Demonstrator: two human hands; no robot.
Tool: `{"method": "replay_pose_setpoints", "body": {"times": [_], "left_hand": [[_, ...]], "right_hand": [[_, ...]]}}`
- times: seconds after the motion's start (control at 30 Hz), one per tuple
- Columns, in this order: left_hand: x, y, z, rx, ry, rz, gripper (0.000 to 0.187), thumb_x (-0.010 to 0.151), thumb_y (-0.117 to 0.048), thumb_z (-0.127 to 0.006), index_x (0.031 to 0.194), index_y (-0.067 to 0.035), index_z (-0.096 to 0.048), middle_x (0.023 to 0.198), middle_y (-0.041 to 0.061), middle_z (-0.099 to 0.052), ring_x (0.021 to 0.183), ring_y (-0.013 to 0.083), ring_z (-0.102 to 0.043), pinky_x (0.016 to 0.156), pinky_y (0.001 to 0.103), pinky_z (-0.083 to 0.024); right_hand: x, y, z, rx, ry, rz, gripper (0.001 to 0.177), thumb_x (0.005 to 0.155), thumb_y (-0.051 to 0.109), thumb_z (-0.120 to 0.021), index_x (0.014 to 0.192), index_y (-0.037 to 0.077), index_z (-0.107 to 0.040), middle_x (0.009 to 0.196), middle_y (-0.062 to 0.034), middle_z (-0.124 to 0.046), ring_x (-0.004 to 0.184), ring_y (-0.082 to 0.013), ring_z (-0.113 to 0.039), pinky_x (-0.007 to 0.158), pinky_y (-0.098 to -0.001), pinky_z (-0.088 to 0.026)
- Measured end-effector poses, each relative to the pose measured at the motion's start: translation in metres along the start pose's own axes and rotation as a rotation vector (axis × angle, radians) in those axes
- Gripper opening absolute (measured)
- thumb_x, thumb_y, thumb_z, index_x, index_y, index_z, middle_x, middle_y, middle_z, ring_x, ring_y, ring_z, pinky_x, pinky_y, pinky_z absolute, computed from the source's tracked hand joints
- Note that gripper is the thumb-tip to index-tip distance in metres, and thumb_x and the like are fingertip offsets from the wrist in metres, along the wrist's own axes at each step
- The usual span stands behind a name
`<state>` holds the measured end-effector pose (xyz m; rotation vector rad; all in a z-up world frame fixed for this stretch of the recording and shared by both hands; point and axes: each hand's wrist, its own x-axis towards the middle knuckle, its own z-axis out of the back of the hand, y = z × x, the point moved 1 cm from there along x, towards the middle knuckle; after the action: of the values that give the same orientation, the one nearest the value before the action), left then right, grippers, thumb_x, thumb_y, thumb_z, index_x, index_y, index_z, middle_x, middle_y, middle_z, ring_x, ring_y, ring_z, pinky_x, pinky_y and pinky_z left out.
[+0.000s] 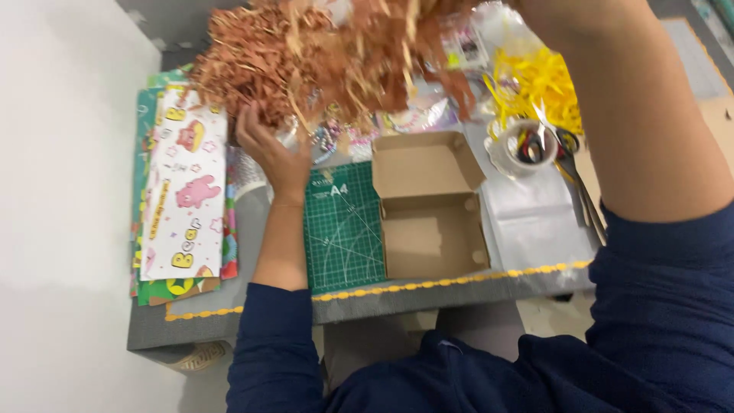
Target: Assembling a cardboard box, filling it with shredded paper, and placing a small gift item inside.
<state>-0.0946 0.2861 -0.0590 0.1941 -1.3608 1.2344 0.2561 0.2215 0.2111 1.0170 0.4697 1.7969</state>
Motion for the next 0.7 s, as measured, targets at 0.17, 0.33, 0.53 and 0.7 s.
{"method": "replay_pose_setpoints", "body": {"times": [0.17, 0.33, 0.53, 0.7], "left_hand": [[0.006, -0.028, 0.017, -0.038, 0.077, 0.037, 0.074, 0.084, -0.022, -0.077, 0.147, -0.007, -0.041, 0.144, 0.017, -0.039, 0.134, 0.037, -0.044, 0.114, 0.053, -0.039], [0.001, -0.004, 0.004, -0.037, 0.058, 0.037, 0.078, 0.078, -0.022, -0.079, 0.147, -0.006, -0.046, 0.143, 0.015, -0.041, 0.133, 0.0366, -0.044, 0.116, 0.052, -0.032], [0.017, -0.044, 0.027, -0.086, 0.102, -0.034, 0.065, 0.087, -0.01, -0.071, 0.146, -0.006, -0.045, 0.142, 0.015, -0.039, 0.134, 0.0356, -0.04, 0.114, 0.054, -0.031], [0.035, -0.14, 0.102, -0.401, 0.321, -0.083, 0.015, 0.102, -0.006, -0.055, 0.116, -0.002, -0.057, 0.105, 0.015, -0.057, 0.102, 0.0312, -0.056, 0.096, 0.043, -0.04]], "right_hand": [[-0.068, -0.002, 0.005, 0.149, 0.084, 0.03, 0.019, 0.1, 0.005, -0.083, 0.11, 0.007, -0.067, 0.098, -0.0027, -0.063, 0.091, -0.0126, -0.062, 0.083, -0.028, -0.051], [-0.12, 0.004, -0.025, 0.345, 0.227, -0.065, 0.036, 0.08, -0.001, -0.082, 0.114, 0.0, -0.071, 0.097, -0.0168, -0.075, 0.078, -0.0188, -0.068, 0.076, -0.0339, -0.059], [-0.147, 0.031, -0.044, 0.007, 0.59, -0.083, 0.046, 0.078, -0.004, -0.07, 0.124, 0.001, -0.069, 0.116, -0.0298, -0.073, 0.104, -0.0502, -0.071, 0.086, -0.0609, -0.059], [-0.163, 0.036, -0.028, -0.35, 0.45, 0.071, 0.044, 0.081, -0.003, -0.064, 0.123, 0.009, -0.072, 0.12, -0.0184, -0.07, 0.111, -0.0321, -0.068, 0.091, -0.0427, -0.056]]}}
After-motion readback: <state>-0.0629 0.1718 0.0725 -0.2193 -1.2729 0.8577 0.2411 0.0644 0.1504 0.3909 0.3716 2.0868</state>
